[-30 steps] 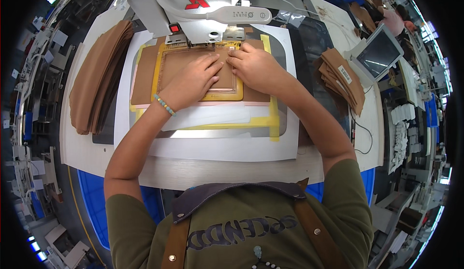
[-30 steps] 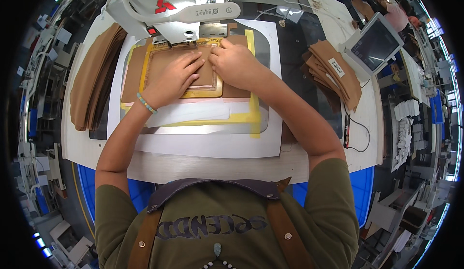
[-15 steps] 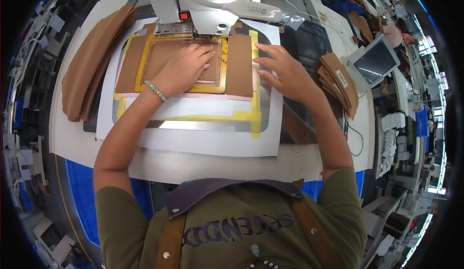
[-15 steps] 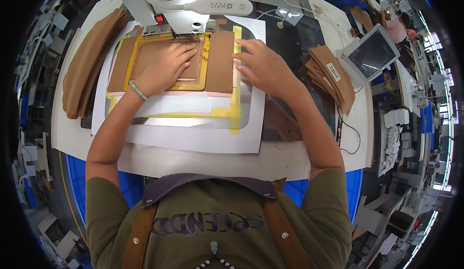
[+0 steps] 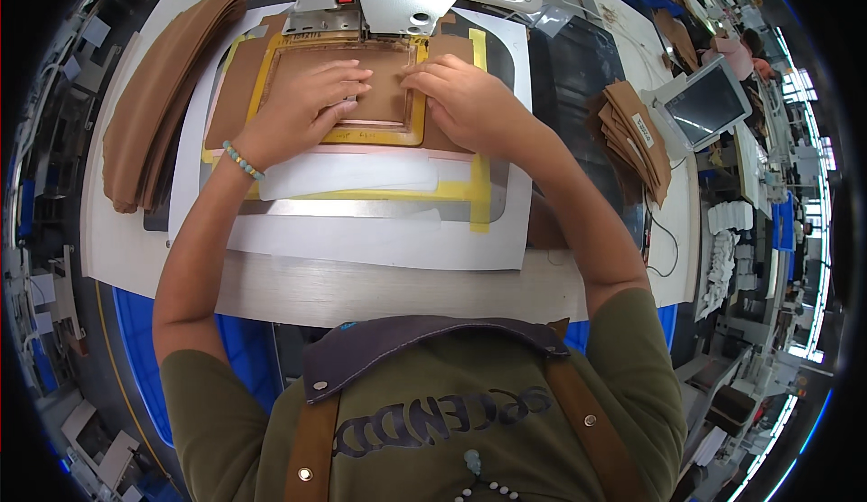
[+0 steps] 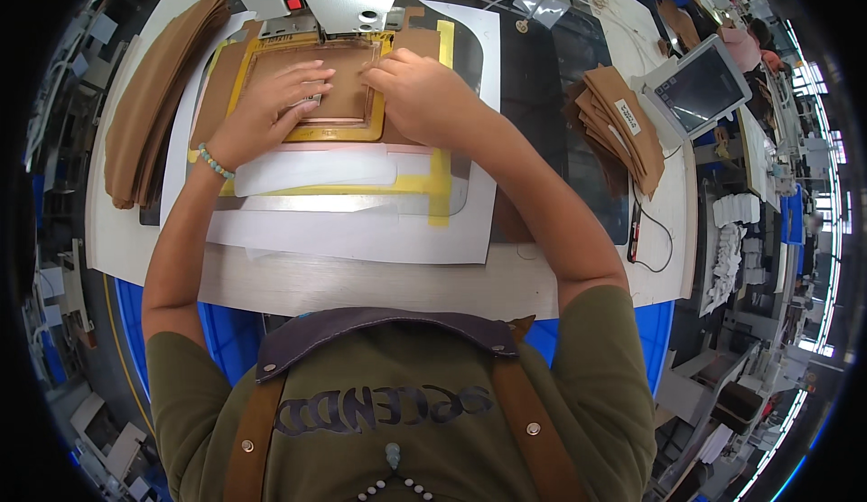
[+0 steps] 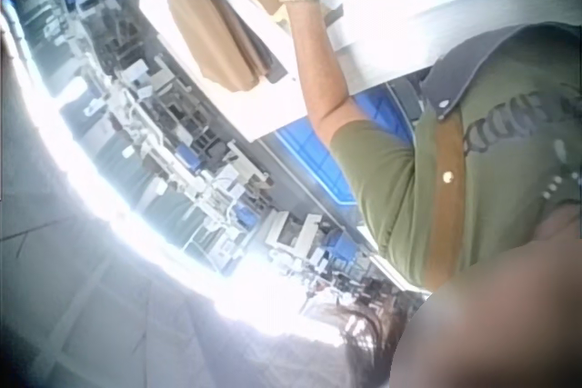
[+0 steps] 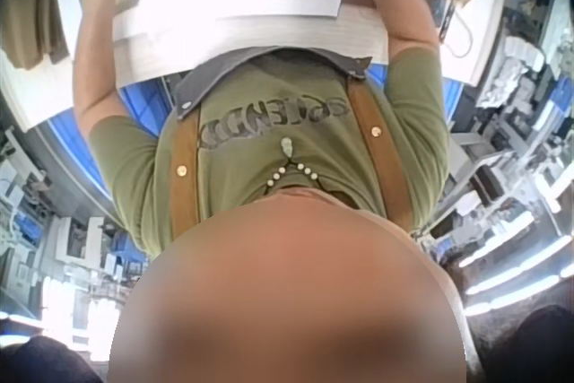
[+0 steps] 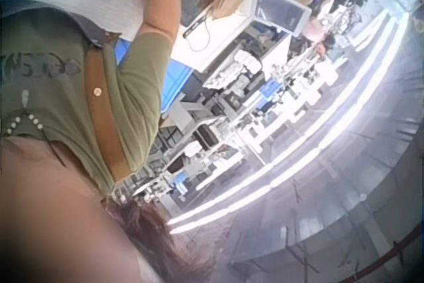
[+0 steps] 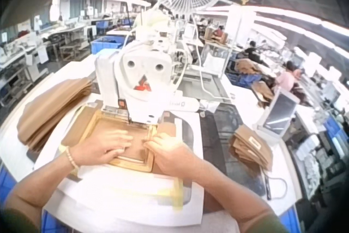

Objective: Sewing small leather labels or patches onto a larger piece using an industrial sewing machine.

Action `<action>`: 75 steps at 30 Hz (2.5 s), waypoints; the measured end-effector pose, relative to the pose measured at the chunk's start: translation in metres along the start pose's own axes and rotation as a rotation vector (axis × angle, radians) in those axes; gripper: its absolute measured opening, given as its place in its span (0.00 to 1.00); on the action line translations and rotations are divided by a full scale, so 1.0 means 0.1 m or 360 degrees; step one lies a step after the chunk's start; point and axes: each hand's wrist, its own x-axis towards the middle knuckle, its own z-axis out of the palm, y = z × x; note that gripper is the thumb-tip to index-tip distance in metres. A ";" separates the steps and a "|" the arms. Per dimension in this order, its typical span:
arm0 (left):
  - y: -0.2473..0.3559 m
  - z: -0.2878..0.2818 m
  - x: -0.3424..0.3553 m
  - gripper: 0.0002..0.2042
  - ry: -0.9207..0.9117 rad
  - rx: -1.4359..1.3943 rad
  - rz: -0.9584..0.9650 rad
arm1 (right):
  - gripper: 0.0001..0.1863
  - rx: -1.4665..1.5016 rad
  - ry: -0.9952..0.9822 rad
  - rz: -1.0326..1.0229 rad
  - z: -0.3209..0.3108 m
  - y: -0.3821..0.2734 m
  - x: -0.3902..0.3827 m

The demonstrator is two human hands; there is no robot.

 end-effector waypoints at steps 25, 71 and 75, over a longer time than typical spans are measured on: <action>-0.17 -0.02 0.22 0.20 -0.0409 -0.0334 0.0060 | 0.13 -0.0159 0.0295 -0.0260 0.31 -0.42 -0.15; -0.97 -0.26 0.13 0.18 0.0269 0.0367 -0.0261 | 0.12 -0.0033 0.0396 0.0235 0.24 0.01 -0.20; -1.25 -0.47 -0.28 0.18 0.0248 0.0535 -0.0606 | 0.10 -0.0066 0.0374 0.0186 0.24 -0.03 -0.19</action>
